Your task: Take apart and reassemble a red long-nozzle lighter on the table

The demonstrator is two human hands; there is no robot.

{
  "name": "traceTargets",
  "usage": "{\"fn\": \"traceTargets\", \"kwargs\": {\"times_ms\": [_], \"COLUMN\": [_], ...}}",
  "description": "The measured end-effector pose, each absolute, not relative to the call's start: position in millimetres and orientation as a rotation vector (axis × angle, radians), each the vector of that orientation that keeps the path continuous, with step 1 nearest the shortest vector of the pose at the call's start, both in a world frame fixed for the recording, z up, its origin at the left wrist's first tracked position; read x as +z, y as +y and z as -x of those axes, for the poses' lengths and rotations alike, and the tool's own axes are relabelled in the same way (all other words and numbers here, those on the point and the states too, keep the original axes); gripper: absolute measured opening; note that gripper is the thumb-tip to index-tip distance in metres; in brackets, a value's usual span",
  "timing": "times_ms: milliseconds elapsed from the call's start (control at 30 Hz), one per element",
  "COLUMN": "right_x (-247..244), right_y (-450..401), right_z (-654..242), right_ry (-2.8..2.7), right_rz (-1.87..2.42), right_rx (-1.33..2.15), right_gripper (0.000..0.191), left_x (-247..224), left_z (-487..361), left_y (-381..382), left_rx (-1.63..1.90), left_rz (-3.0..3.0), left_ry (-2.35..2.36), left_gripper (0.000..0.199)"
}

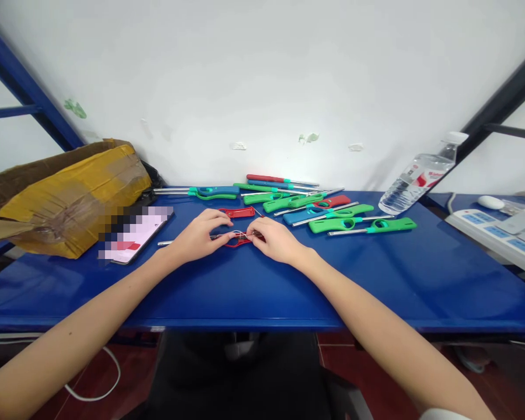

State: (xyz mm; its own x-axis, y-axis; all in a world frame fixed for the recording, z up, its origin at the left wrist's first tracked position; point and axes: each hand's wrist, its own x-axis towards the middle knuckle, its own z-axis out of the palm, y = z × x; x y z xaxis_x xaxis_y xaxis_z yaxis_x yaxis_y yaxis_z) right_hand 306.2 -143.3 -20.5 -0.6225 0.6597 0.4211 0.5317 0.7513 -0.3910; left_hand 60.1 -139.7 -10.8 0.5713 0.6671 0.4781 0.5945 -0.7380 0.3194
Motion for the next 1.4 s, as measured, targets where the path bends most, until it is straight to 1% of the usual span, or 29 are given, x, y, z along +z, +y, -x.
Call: {"fn": "traceTargets", "kwargs": {"times_ms": [133,300,400,600,867,1067,1400], "right_x": [-20.7,-17.5,-16.9,-19.9,-12.8,-10.7,-14.2], "right_y": [-143.7,-146.1,-146.2,-144.4,-145.8,-143.9,-142.4], "right_z": [-305.7,-303.9,-303.9,-304.5,-310.0,-315.8,-313.4], "right_ry": [-2.401,-2.412,-2.415,-2.424,-2.442,-2.499,-2.514], "right_rz": [0.896,0.89,0.889,0.88,0.931,0.953,0.885], "right_rx": [0.308,0.297,0.294,0.291,0.289,0.305,0.27], "right_gripper": [0.01,0.011,0.011,0.011,0.009,0.017,0.018], "left_x": [-15.9,-15.9,-16.3,-20.9,-20.7,-18.0,-11.5], "left_z": [-63.9,-65.3,-65.7,-65.8,-67.4,-66.4,-69.1], "left_y": [-139.9,-139.6,-139.9,-136.9,-137.7,-138.5,-136.9], "left_rx": [0.807,0.861,0.843,0.787,0.832,0.835,0.769], "left_rz": [-2.649,-2.594,-2.596,-2.62,-2.615,-2.625,-2.719], "left_ry": [1.014,1.012,0.996,0.997,0.999,1.019,0.991], "left_gripper": [0.023,0.02,0.017,0.019,0.013,0.009,0.01]}}
